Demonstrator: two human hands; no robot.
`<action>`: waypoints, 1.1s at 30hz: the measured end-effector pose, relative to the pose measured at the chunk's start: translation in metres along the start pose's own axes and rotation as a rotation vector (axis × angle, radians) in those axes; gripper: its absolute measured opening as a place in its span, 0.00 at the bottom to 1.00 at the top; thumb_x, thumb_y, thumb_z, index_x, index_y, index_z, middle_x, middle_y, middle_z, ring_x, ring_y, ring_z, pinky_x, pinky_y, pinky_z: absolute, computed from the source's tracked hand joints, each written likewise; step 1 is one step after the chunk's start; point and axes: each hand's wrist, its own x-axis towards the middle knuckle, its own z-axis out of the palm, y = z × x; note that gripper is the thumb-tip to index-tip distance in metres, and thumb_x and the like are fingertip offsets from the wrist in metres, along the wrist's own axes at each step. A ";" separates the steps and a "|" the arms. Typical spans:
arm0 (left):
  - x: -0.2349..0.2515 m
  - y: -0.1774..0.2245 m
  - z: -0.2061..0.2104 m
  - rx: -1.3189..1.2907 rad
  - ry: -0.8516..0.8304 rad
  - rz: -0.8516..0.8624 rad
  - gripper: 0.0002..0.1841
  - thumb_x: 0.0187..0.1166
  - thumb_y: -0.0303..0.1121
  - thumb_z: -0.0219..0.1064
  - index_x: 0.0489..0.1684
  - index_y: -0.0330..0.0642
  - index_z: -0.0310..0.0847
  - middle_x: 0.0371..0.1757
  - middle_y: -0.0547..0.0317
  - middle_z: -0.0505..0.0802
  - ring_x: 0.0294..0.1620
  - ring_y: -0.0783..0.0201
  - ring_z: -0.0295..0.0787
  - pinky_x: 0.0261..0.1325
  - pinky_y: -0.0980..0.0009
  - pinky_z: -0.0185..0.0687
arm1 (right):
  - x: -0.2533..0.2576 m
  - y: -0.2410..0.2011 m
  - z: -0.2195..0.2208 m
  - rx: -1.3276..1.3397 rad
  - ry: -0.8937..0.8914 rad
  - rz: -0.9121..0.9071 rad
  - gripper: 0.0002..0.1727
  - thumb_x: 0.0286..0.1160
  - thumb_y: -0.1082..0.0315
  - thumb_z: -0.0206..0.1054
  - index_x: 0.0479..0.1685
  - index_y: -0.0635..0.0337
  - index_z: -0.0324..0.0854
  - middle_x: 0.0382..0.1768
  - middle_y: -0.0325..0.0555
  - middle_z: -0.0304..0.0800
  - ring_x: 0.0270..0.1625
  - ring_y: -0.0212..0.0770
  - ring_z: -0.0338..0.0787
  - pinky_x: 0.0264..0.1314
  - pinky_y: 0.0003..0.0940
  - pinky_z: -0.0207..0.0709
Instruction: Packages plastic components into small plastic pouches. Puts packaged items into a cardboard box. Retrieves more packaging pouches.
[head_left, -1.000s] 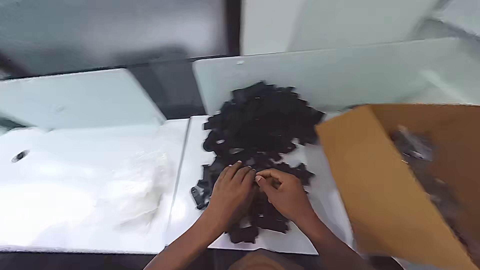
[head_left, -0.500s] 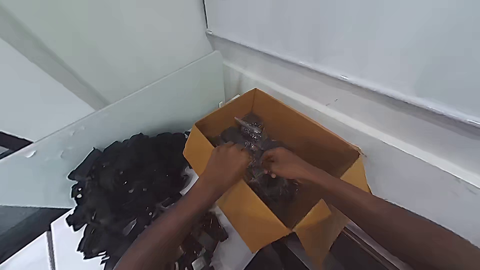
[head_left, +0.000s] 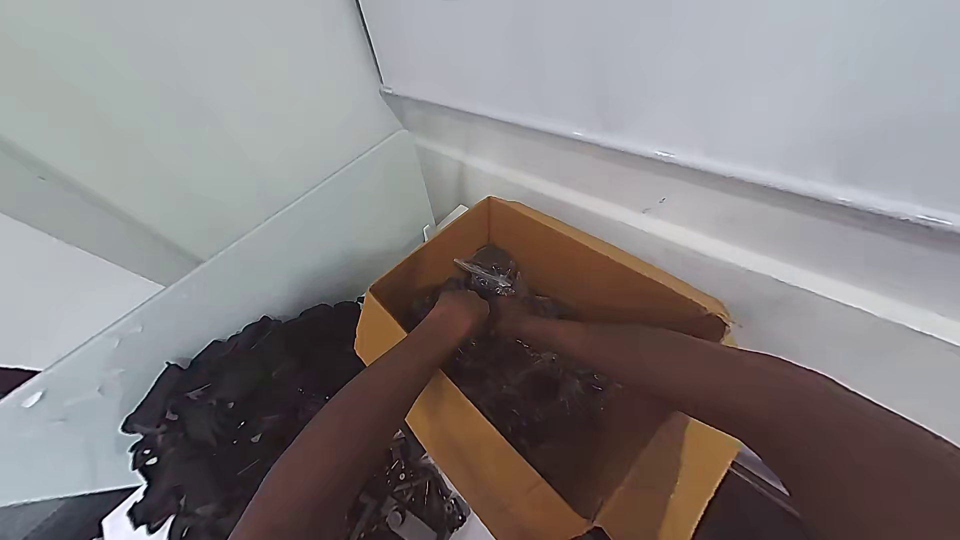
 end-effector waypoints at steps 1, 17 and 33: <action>0.000 -0.001 -0.001 -0.022 0.008 -0.004 0.12 0.77 0.34 0.72 0.50 0.35 0.88 0.59 0.39 0.90 0.62 0.37 0.86 0.56 0.33 0.81 | -0.003 -0.003 -0.003 -0.008 0.015 -0.016 0.20 0.81 0.58 0.67 0.62 0.64 0.83 0.58 0.65 0.88 0.61 0.63 0.88 0.65 0.67 0.77; -0.154 -0.021 0.027 -0.768 0.862 0.256 0.16 0.80 0.35 0.70 0.61 0.36 0.83 0.45 0.52 0.93 0.46 0.61 0.93 0.55 0.58 0.90 | -0.190 -0.076 -0.029 0.937 0.417 -0.339 0.09 0.88 0.66 0.62 0.46 0.63 0.82 0.31 0.46 0.90 0.28 0.36 0.90 0.33 0.30 0.86; -0.343 -0.021 0.231 -1.708 1.199 -0.161 0.14 0.72 0.21 0.72 0.55 0.30 0.85 0.37 0.55 0.94 0.34 0.67 0.91 0.40 0.72 0.90 | -0.249 -0.164 0.163 0.764 -0.012 -0.948 0.20 0.68 0.66 0.76 0.61 0.59 0.87 0.49 0.40 0.91 0.42 0.30 0.92 0.41 0.24 0.89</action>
